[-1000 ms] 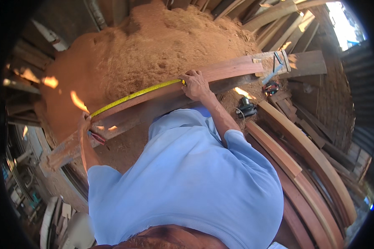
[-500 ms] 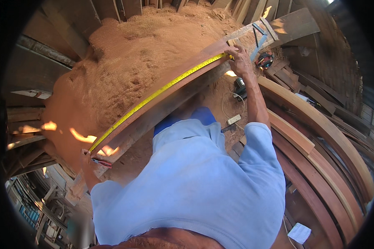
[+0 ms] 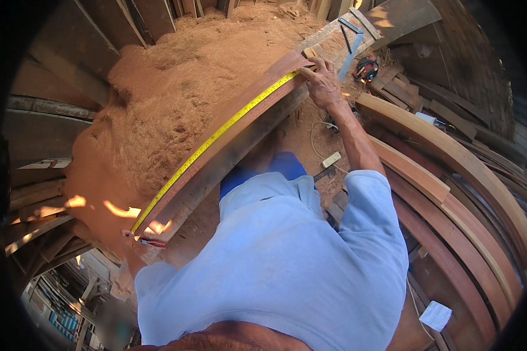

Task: The person marks a wooden plank with a pencil using a metal square, measures the plank with a tape measure, and sands the plank with a sanding block. The person then compares the sanded plank with another piece of wood and places it on a workbench.

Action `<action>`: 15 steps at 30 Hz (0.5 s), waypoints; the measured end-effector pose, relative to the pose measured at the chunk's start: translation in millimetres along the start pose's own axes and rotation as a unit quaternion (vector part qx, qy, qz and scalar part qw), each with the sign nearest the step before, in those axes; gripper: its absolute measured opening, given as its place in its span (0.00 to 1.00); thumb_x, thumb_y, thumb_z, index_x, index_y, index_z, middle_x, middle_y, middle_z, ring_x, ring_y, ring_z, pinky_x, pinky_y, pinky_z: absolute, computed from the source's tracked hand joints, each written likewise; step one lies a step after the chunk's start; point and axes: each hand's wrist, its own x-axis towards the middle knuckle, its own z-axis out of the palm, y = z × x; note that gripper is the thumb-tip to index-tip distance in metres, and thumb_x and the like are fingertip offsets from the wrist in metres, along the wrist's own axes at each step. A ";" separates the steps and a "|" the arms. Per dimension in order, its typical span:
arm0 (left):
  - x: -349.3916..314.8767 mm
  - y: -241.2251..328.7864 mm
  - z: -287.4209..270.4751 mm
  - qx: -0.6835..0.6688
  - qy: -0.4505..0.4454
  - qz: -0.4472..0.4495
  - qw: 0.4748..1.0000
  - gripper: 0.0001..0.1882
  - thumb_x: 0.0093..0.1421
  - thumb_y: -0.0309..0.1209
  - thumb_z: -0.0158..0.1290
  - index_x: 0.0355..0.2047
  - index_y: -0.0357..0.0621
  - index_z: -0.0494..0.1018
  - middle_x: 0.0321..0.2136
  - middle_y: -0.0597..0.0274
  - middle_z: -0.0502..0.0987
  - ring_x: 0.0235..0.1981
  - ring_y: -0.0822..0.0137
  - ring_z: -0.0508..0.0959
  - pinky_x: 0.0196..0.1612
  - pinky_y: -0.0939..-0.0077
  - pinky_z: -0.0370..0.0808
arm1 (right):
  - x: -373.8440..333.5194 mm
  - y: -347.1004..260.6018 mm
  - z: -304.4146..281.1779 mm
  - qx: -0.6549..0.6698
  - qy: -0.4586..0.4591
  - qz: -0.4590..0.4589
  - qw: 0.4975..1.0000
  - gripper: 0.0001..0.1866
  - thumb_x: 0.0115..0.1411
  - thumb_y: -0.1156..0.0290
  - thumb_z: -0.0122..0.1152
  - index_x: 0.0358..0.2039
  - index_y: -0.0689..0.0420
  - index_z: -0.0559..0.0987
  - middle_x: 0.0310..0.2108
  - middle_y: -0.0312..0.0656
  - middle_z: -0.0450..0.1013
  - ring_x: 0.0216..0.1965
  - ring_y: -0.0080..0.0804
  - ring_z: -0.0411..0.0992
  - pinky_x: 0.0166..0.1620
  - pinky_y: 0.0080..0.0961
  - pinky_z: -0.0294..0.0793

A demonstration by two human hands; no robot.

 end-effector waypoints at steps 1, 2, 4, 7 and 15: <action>0.1 1.1 1.6 -0.002 0.003 0.003 1.000 0.09 0.60 0.26 0.64 0.35 0.38 0.74 0.29 0.58 0.77 0.27 0.65 0.75 0.32 0.64 0.75 | -0.6 0.8 -0.5 -0.006 0.000 0.001 1.000 0.29 0.50 0.77 0.69 0.55 0.44 0.84 0.64 0.48 0.68 0.67 0.55 0.61 0.69 0.46 0.66; 2.1 2.5 4.0 -0.004 0.002 0.008 1.000 0.09 0.60 0.26 0.64 0.35 0.38 0.74 0.28 0.59 0.77 0.27 0.65 0.75 0.33 0.64 0.76 | -0.5 1.5 -1.6 -0.013 0.000 0.001 1.000 0.29 0.50 0.77 0.69 0.55 0.44 0.84 0.64 0.47 0.69 0.67 0.55 0.61 0.69 0.46 0.66; 2.9 0.3 12.9 -0.012 0.001 0.013 1.000 0.09 0.60 0.27 0.64 0.35 0.39 0.74 0.28 0.60 0.77 0.28 0.66 0.76 0.33 0.64 0.76 | 2.7 0.9 -4.4 -0.028 -0.008 0.001 1.000 0.29 0.50 0.78 0.68 0.56 0.44 0.83 0.64 0.46 0.69 0.67 0.55 0.61 0.69 0.46 0.66; -15.9 -49.3 -11.7 -0.049 0.023 0.044 0.998 0.09 0.60 0.26 0.63 0.33 0.41 0.72 0.27 0.62 0.74 0.28 0.68 0.73 0.32 0.64 0.76 | 23.8 -2.5 14.3 -0.002 -0.001 -0.048 0.999 0.28 0.51 0.78 0.68 0.56 0.47 0.82 0.60 0.44 0.72 0.64 0.54 0.66 0.66 0.45 0.70; -44.8 61.3 -11.9 -0.068 0.062 0.009 0.996 0.07 0.62 0.30 0.60 0.34 0.43 0.73 0.25 0.59 0.75 0.29 0.65 0.74 0.36 0.63 0.75 | 20.4 -4.0 -0.3 -0.015 -0.132 -0.041 0.990 0.21 0.62 0.70 0.66 0.56 0.51 0.80 0.58 0.49 0.75 0.62 0.55 0.68 0.65 0.47 0.67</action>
